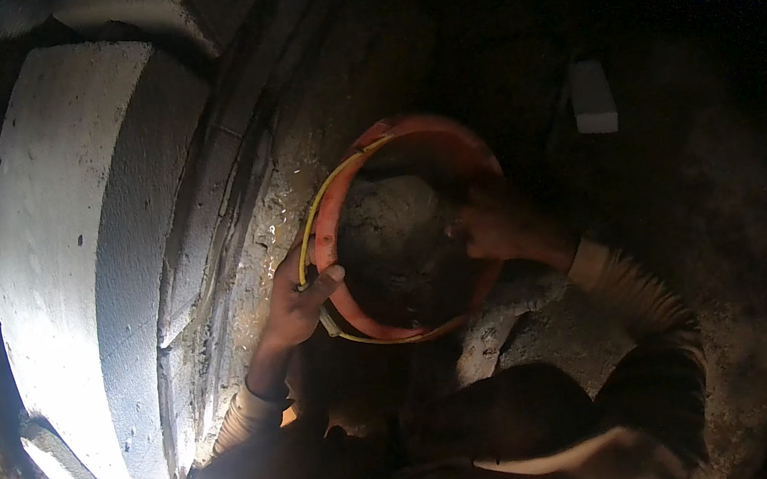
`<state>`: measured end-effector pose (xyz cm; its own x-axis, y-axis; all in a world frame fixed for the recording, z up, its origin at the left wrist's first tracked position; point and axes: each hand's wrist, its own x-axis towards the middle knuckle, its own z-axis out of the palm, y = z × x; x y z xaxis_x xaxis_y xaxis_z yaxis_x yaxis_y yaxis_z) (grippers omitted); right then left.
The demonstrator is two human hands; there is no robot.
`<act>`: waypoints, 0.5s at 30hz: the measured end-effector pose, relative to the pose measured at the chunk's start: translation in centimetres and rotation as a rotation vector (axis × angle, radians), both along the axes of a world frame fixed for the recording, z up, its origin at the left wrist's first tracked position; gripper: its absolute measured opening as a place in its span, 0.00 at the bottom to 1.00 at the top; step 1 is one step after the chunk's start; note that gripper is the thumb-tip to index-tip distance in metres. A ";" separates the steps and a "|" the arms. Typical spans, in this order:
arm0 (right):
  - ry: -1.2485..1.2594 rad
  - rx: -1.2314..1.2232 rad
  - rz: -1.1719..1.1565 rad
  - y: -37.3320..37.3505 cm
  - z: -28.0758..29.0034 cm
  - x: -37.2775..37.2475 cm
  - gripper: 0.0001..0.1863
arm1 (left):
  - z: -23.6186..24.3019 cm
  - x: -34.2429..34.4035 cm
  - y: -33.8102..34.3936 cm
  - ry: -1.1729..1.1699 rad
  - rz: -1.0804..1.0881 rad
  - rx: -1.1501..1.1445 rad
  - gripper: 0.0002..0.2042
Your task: The person scoops mortar from a bucket with a trowel and applies it to a curved wall. They place white blocks into the mortar and press them into place, repeating the process to build up the wall.
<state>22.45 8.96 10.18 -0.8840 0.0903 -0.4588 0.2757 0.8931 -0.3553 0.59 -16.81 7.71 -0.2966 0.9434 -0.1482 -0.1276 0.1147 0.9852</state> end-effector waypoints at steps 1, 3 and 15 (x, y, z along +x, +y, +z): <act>-0.123 -0.060 -0.010 -0.1 -0.5 -0.3 0.22 | 0.0 0.1 0.1 0.003 0.008 0.014 0.18; -0.261 -0.134 -0.037 -0.4 -0.7 -0.2 0.25 | 0.5 0.2 0.5 0.008 0.020 0.043 0.19; 0.060 0.403 -0.013 -0.6 6.5 9.5 0.23 | 1.2 0.9 0.4 -0.044 0.045 -0.073 0.24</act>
<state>31.92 8.33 16.68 -0.9057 0.2632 -0.3324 0.2769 0.9609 0.0063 1.48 -16.43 8.92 -0.3305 0.9153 -0.2304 -0.1776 0.1794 0.9676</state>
